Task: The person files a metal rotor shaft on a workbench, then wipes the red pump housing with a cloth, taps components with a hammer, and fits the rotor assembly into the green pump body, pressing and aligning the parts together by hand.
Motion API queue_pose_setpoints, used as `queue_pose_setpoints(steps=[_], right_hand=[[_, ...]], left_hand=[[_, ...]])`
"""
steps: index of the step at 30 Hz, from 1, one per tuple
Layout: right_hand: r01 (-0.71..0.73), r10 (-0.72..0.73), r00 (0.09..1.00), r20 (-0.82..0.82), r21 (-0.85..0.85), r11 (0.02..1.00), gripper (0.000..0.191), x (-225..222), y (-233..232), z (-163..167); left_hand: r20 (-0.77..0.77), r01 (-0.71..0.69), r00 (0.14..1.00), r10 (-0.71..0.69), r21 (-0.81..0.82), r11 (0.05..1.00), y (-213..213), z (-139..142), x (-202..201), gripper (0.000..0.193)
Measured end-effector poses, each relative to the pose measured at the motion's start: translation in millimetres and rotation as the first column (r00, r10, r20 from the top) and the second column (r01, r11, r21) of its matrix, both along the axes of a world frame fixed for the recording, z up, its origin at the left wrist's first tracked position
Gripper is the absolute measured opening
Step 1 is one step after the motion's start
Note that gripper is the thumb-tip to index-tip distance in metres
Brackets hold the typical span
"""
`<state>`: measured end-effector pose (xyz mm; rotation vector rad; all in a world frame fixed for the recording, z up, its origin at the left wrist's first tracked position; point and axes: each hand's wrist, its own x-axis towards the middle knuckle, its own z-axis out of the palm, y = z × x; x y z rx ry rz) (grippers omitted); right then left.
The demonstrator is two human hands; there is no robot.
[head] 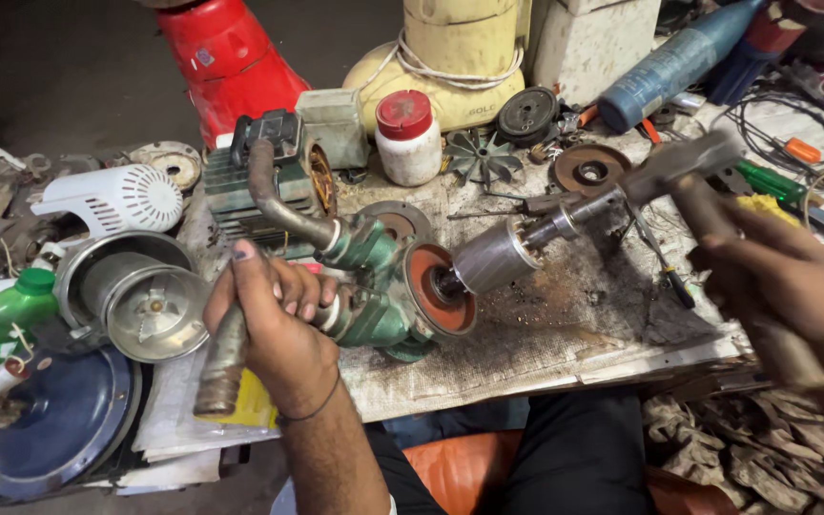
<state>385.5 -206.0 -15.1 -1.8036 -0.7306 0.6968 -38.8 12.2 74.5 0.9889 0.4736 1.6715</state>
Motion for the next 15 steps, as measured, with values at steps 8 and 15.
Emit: queue_pose_setpoints(steps=[8,15], right_hand=[[0.009,0.209,0.868,0.45,-0.436,0.9,0.055,15,21,11],[-0.33,0.237,0.75,0.618,0.037,0.943,0.052,-45,19,68]], left_hand=[[-0.092,-0.007,0.996,0.01,0.029,1.0,-21,15,14,0.043],[-0.241,0.016,0.97,-0.003,0.053,0.998,-41,28,36,0.044]])
